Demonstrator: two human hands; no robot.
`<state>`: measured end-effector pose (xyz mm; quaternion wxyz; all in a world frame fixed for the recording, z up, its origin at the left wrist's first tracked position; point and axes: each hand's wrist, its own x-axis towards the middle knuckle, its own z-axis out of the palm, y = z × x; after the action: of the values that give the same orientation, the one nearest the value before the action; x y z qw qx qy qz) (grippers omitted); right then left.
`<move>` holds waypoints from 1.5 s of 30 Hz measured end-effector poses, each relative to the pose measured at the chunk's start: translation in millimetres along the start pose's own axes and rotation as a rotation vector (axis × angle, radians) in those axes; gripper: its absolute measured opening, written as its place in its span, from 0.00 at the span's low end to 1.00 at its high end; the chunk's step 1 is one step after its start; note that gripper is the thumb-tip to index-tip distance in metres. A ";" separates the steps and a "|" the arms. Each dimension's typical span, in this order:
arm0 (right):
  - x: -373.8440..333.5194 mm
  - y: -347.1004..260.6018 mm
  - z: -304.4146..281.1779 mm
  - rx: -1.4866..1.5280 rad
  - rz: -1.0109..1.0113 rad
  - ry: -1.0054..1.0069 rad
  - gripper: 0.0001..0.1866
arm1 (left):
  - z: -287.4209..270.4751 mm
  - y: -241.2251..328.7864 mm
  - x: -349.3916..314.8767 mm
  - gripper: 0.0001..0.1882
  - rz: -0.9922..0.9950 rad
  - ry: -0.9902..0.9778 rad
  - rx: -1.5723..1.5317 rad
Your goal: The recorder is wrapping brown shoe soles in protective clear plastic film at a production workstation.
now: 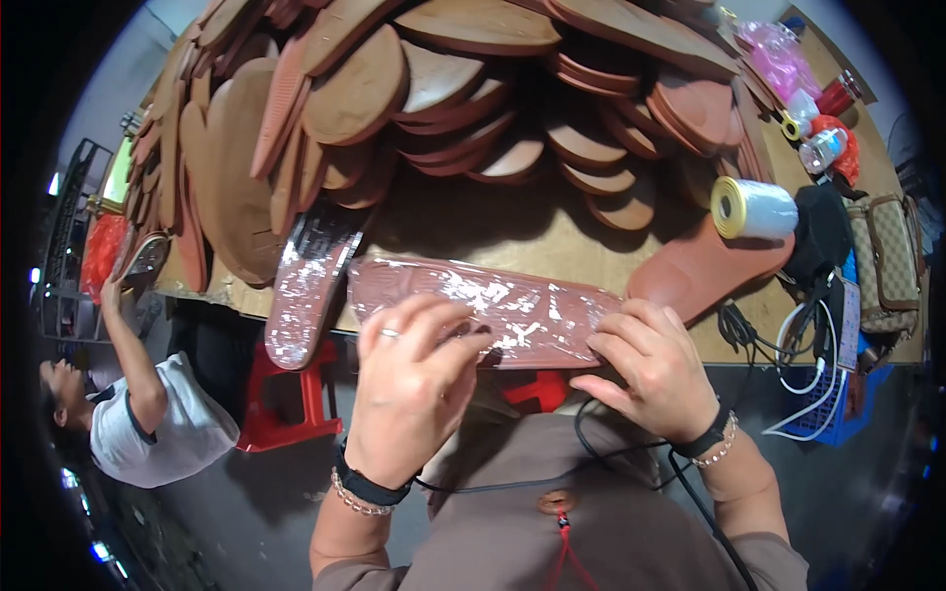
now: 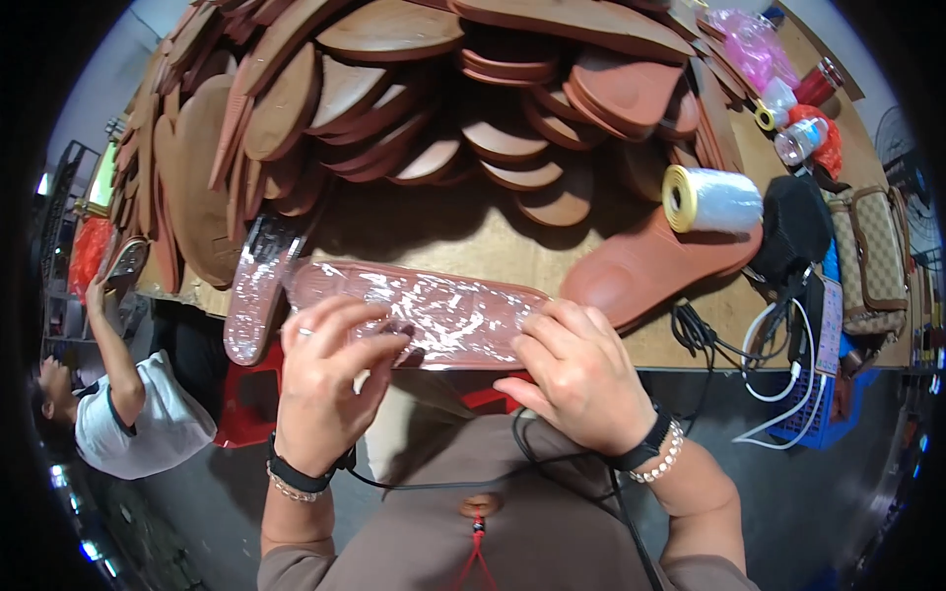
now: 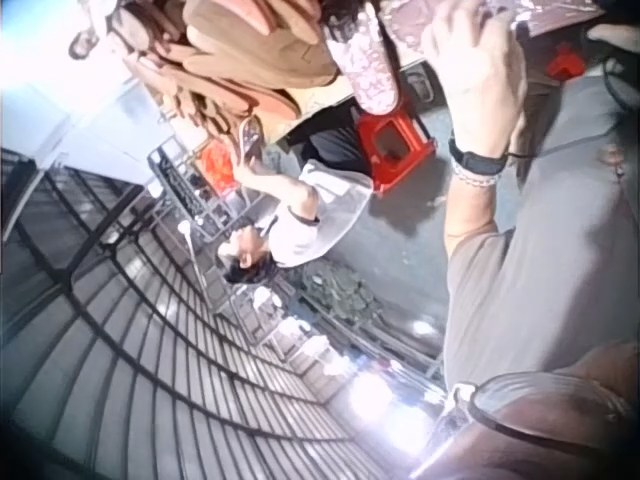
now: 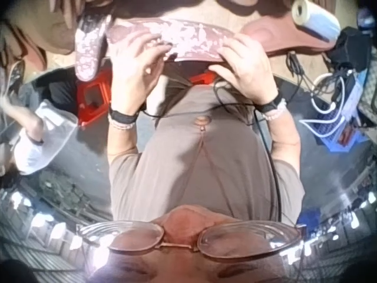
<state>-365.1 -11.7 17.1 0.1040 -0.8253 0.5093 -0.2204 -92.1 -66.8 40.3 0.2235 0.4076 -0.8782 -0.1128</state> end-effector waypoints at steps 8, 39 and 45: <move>3.6 -5.6 1.5 -0.051 -0.009 -0.009 0.20 | -25.0 -71.0 -11.8 0.39 -0.299 0.259 -0.032; 140.8 -41.4 54.1 0.427 -0.102 0.194 0.05 | -2.0 -91.1 7.6 0.29 -0.560 0.165 -0.485; 136.0 -43.1 53.4 0.346 -0.239 0.170 0.06 | 0.5 -82.1 11.3 0.24 -0.469 0.286 -0.206</move>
<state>-253.5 -115.3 22.1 0.1740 -0.8282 0.3693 -0.3839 -44.2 -128.2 12.0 0.3528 0.5864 -0.7036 -0.1913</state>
